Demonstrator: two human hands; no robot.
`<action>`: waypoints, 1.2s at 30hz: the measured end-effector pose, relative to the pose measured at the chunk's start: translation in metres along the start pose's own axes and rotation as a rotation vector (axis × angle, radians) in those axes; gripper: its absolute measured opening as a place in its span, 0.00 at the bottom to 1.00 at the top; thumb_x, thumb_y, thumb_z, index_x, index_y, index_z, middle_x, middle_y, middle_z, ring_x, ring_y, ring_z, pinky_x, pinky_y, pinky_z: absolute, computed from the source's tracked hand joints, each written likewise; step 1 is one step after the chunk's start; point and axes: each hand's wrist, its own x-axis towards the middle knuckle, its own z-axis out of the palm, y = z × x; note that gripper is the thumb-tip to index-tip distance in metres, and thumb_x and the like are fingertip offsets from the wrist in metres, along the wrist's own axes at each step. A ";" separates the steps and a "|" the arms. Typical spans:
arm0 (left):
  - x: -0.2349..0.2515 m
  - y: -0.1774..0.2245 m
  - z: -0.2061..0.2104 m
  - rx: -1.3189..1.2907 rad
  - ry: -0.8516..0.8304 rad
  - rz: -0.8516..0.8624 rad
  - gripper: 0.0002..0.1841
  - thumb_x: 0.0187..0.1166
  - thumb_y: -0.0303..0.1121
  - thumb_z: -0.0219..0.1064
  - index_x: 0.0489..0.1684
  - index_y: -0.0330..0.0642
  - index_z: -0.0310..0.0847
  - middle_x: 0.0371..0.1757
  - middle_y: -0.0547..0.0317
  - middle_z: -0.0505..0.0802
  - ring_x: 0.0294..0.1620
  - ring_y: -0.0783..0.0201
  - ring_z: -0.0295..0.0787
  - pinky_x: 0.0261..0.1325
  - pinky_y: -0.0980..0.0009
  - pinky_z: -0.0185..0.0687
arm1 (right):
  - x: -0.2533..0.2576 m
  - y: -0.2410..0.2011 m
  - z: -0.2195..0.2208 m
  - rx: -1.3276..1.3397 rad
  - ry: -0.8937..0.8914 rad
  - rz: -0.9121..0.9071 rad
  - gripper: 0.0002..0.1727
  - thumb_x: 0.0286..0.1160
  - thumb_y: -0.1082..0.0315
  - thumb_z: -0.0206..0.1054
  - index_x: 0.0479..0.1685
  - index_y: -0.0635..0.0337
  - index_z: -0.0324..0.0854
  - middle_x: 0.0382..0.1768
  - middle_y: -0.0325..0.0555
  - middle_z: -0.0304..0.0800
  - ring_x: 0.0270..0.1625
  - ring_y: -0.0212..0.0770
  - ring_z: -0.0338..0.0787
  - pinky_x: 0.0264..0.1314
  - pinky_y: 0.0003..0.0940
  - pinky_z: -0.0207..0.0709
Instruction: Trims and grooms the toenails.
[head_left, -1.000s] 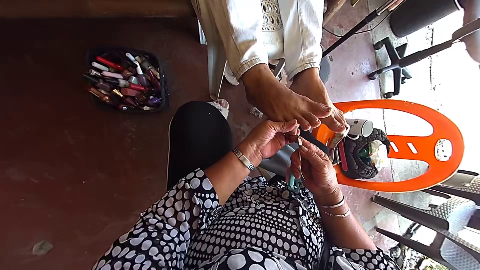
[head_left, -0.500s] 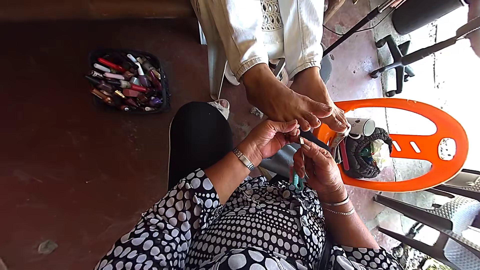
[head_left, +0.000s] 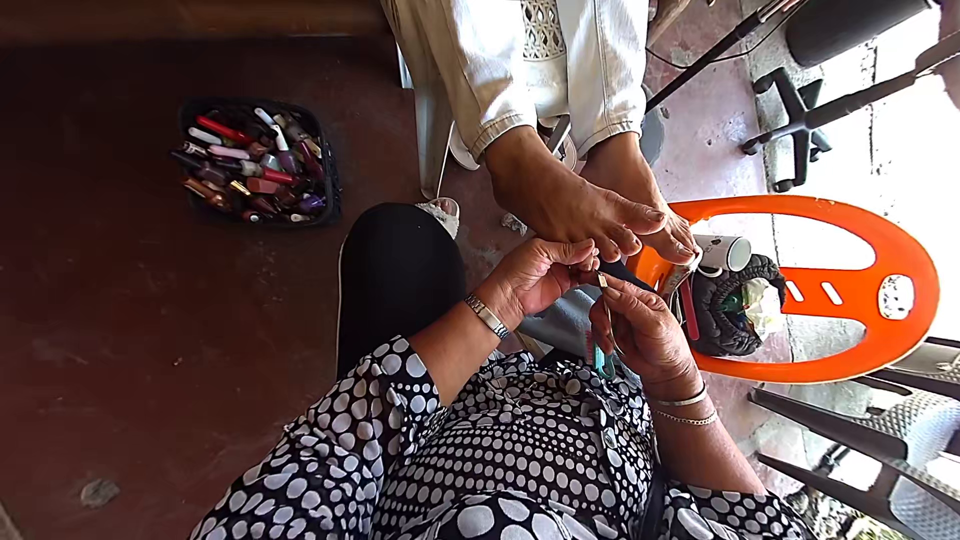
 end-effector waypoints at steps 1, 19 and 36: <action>0.000 0.000 0.000 -0.003 0.003 0.001 0.14 0.78 0.15 0.55 0.25 0.42 0.81 0.24 0.60 0.87 0.30 0.67 0.87 0.47 0.70 0.88 | 0.000 0.000 0.000 0.001 -0.008 0.003 0.22 0.87 0.68 0.46 0.62 0.62 0.85 0.17 0.33 0.86 0.16 0.25 0.82 0.23 0.18 0.80; -0.001 0.000 0.000 0.015 0.011 0.009 0.14 0.77 0.16 0.56 0.25 0.42 0.83 0.25 0.59 0.90 0.30 0.68 0.89 0.46 0.72 0.88 | 0.001 0.003 -0.003 -0.007 -0.026 -0.036 0.21 0.87 0.70 0.48 0.62 0.65 0.86 0.27 0.42 0.95 0.23 0.31 0.91 0.29 0.24 0.87; 0.001 0.000 -0.006 0.027 -0.055 0.010 0.14 0.77 0.18 0.56 0.26 0.42 0.83 0.27 0.58 0.91 0.33 0.67 0.90 0.46 0.72 0.88 | 0.002 0.004 -0.003 0.074 -0.054 -0.022 0.19 0.86 0.69 0.52 0.61 0.62 0.88 0.24 0.40 0.93 0.21 0.30 0.89 0.27 0.22 0.85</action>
